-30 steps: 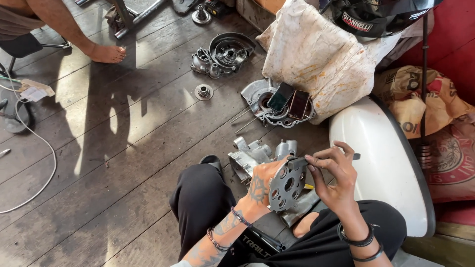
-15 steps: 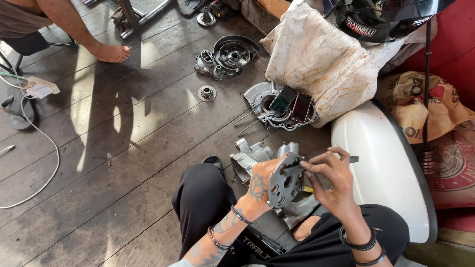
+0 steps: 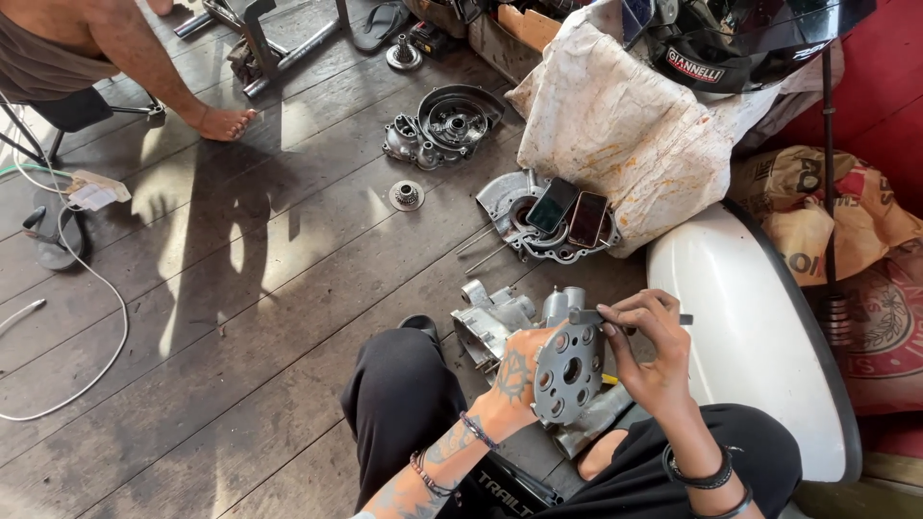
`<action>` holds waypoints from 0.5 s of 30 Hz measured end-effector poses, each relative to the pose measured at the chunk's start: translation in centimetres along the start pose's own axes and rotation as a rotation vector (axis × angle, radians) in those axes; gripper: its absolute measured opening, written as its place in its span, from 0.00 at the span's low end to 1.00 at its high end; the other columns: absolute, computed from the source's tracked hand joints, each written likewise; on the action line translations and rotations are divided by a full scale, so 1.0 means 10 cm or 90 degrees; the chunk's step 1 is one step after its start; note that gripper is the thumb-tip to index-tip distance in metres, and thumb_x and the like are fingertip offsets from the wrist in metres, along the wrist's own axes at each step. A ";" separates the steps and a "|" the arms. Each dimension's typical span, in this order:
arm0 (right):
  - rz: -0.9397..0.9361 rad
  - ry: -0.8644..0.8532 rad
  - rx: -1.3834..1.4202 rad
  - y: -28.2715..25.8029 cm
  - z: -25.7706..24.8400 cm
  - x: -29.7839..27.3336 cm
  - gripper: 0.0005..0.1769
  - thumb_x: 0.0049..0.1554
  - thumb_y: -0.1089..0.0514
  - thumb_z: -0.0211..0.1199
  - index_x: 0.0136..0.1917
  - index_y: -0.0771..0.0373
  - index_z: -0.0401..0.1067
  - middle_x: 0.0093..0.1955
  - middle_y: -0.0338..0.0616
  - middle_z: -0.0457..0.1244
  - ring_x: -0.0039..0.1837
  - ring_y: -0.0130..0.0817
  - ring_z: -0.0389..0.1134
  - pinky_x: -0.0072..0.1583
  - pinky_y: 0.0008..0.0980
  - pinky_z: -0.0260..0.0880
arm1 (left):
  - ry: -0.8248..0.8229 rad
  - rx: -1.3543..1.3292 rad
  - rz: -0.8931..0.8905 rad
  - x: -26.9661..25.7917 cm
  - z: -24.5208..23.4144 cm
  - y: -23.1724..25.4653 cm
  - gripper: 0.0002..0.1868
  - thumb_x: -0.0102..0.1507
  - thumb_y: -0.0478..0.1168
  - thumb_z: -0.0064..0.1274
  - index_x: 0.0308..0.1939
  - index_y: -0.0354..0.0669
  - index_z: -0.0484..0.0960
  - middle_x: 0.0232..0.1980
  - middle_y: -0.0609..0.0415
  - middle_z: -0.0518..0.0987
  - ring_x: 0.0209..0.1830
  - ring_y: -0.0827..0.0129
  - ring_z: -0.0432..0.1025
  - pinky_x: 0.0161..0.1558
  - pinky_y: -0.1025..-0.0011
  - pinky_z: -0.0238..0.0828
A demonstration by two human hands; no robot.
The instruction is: Filing and smoothing the edges of a motorcycle engine component using a hand file.
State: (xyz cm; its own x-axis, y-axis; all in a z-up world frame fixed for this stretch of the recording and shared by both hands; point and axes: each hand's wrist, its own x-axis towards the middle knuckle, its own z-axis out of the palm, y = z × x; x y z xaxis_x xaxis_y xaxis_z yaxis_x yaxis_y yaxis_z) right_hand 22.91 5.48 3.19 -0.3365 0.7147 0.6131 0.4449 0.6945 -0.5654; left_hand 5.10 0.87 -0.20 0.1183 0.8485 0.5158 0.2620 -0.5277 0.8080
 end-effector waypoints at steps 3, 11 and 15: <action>-0.004 -0.015 -0.012 0.00 0.00 0.01 0.04 0.62 0.65 0.62 0.50 0.60 0.75 0.45 0.42 0.67 0.48 0.37 0.66 0.65 0.40 0.59 | -0.006 0.019 -0.020 0.01 -0.04 0.04 0.08 0.60 0.40 0.52 0.40 0.46 0.70 0.25 0.66 0.63 0.22 0.74 0.54 0.24 0.72 0.51; -0.021 -0.028 0.032 0.06 0.03 -0.01 0.04 0.59 0.67 0.64 0.49 0.63 0.75 0.45 0.43 0.68 0.47 0.36 0.69 0.69 0.48 0.67 | 0.001 0.082 -0.040 -0.02 0.02 -0.08 0.14 0.58 0.40 0.53 0.47 0.47 0.76 0.26 0.65 0.69 0.22 0.72 0.60 0.24 0.70 0.56; 0.069 -0.117 0.142 0.00 -0.02 0.01 0.03 0.58 0.65 0.64 0.47 0.65 0.74 0.45 0.48 0.68 0.49 0.38 0.73 0.51 0.31 0.79 | 0.010 0.052 -0.040 0.03 -0.09 -0.01 0.07 0.62 0.39 0.49 0.43 0.45 0.73 0.25 0.66 0.63 0.22 0.77 0.52 0.24 0.73 0.49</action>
State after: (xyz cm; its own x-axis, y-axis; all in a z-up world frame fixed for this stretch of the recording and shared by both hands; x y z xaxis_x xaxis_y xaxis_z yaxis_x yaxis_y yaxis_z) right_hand 23.02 5.49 3.36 -0.4507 0.7745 0.4439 0.3006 0.5999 -0.7415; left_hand 4.27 1.14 0.17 0.0839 0.8790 0.4693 0.3462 -0.4673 0.8135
